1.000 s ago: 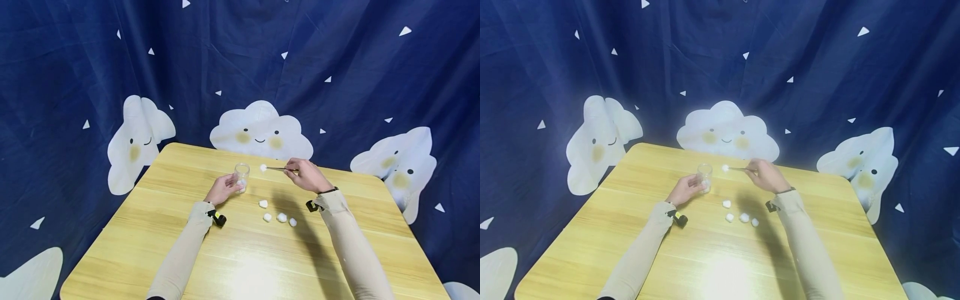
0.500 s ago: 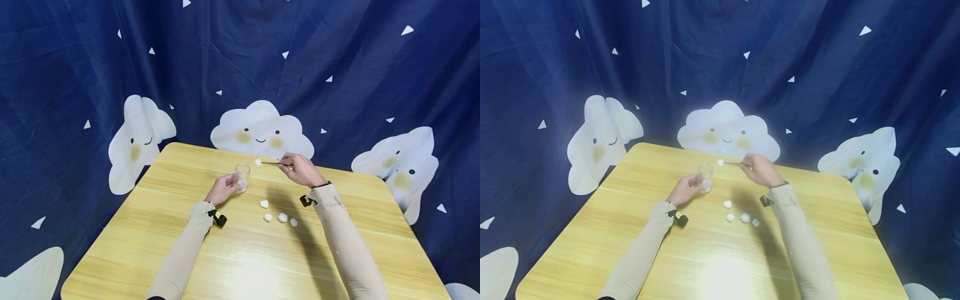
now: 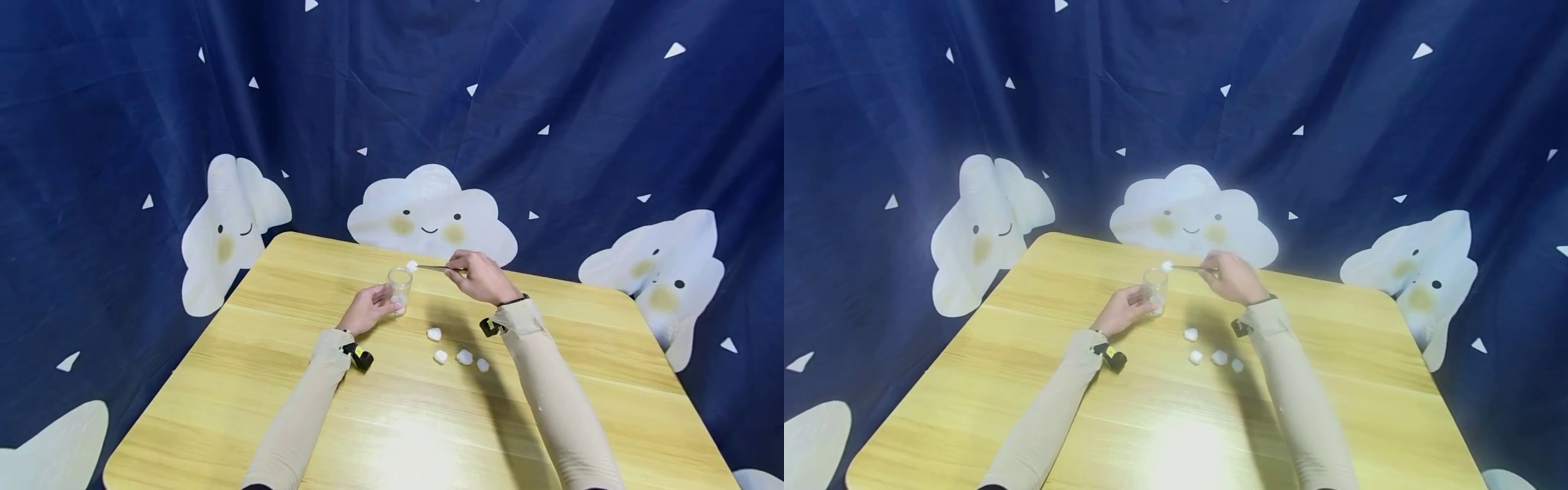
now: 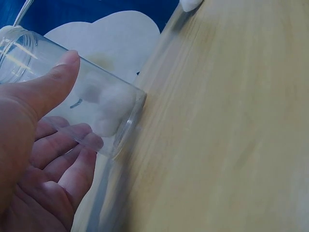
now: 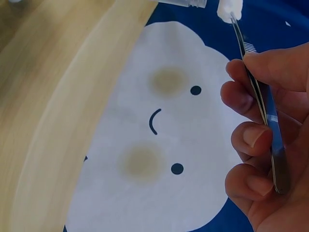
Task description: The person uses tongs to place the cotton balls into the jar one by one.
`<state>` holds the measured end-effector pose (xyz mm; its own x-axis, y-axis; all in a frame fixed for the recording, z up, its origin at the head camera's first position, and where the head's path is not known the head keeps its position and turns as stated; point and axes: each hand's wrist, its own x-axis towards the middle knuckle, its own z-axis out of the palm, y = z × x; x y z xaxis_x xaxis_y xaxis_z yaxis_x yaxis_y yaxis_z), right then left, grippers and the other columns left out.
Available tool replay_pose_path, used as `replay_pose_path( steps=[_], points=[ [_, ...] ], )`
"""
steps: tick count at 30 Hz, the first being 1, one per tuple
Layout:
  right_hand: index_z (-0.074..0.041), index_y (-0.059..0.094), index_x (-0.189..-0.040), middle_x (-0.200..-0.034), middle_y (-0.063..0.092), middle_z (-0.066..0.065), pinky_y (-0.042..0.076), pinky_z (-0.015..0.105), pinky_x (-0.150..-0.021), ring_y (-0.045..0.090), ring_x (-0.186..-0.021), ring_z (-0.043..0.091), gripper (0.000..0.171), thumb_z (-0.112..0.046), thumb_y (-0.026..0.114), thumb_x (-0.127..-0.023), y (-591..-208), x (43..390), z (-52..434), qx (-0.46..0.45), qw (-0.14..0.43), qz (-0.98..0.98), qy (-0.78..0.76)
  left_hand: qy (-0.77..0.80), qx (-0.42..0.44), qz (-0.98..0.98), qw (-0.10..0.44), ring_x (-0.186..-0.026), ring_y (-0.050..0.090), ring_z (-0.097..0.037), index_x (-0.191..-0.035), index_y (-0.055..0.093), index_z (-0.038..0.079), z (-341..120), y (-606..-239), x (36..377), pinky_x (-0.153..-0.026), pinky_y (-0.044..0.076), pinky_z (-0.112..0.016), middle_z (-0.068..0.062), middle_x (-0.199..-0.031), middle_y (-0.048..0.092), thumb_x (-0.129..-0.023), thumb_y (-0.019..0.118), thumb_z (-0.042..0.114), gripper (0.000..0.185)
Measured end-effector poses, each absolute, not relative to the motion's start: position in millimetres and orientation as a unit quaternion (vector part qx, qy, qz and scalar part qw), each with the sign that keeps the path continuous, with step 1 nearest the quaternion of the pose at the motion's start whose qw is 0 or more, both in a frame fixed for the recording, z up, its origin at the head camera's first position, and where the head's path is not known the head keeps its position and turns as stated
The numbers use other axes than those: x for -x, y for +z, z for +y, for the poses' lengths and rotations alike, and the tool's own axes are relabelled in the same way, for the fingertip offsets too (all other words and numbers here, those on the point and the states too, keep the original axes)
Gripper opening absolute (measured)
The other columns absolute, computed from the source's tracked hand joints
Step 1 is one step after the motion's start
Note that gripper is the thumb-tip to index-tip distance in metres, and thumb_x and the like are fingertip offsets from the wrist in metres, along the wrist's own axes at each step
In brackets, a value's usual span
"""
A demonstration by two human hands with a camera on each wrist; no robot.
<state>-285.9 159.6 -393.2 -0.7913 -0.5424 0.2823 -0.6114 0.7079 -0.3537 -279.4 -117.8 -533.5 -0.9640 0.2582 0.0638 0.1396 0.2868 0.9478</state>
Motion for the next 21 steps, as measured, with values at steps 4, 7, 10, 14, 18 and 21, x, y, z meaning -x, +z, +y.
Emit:
replay_pose_path(
  steps=[4,7,10,14,18,21],
  points=[
    [-0.011,0.081,-0.098,-0.094,0.071,-0.001,0.05,0.031,-0.067,0.061,-0.075,0.014,0.015,-0.015,0.066,-0.101,-397.3,287.0,155.5,-0.311,0.071,-0.922,0.22,0.585,-0.128,0.799,0.051,-0.14,0.057,-0.033,-0.147,0.052,-0.004,-117.6,-534.1,279.6,-0.12,0.048,-0.04,-0.02,-0.152,0.056,-0.094,0.078,0.023,0.065],
    [-0.01,0.081,-0.098,-0.094,0.071,0.001,0.05,0.031,-0.066,0.061,-0.074,0.015,0.016,-0.014,0.066,-0.101,-400.7,286.6,152.3,-0.313,0.065,-0.921,0.223,0.586,-0.13,0.798,0.051,-0.139,0.057,-0.034,-0.147,0.052,-0.005,-117.6,-534.7,279.5,-0.12,0.049,-0.04,-0.021,-0.151,0.056,-0.094,0.078,0.023,0.065],
    [-0.009,0.081,-0.098,-0.094,0.071,0.001,0.05,0.031,-0.065,0.061,-0.074,0.015,0.016,-0.014,0.066,-0.101,-404.1,286.1,149.7,-0.312,0.064,-0.921,0.224,0.59,-0.132,0.795,0.05,-0.139,0.058,-0.035,-0.146,0.052,-0.005,-117.3,-535.3,279.5,-0.119,0.049,-0.041,-0.022,-0.151,0.056,-0.094,0.078,0.022,0.065],
    [-0.009,0.081,-0.097,-0.094,0.071,0.001,0.05,0.03,-0.065,0.06,-0.074,0.014,0.016,-0.015,0.067,-0.1,-407.0,286.0,147.2,-0.312,0.066,-0.921,0.224,0.589,-0.133,0.796,0.046,-0.138,0.058,-0.035,-0.146,0.052,-0.005,-116.4,-536.0,279.6,-0.119,0.049,-0.041,-0.022,-0.15,0.057,-0.094,0.078,0.022,0.064],
    [-0.008,0.081,-0.097,-0.094,0.071,0.001,0.05,0.03,-0.065,0.06,-0.074,0.014,0.015,-0.014,0.067,-0.1,-408.0,286.0,145.1,-0.316,0.067,-0.92,0.223,0.586,-0.129,0.799,0.042,-0.138,0.059,-0.034,-0.146,0.053,-0.005,-115.8,-535.5,279.9,-0.118,0.05,-0.04,-0.021,-0.15,0.058,-0.094,0.078,0.022,0.064],
    [-0.008,0.081,-0.097,-0.094,0.071,0.001,0.05,0.03,-0.065,0.059,-0.073,0.014,0.015,-0.014,0.067,-0.1,-408.2,285.9,143.0,-0.318,0.064,-0.92,0.222,0.586,-0.127,0.799,0.043,-0.138,0.059,-0.034,-0.146,0.053,-0.005,-116.0,-534.4,280.0,-0.118,0.05,-0.04,-0.021,-0.15,0.058,-0.093,0.078,0.022,0.064]
  ],
)
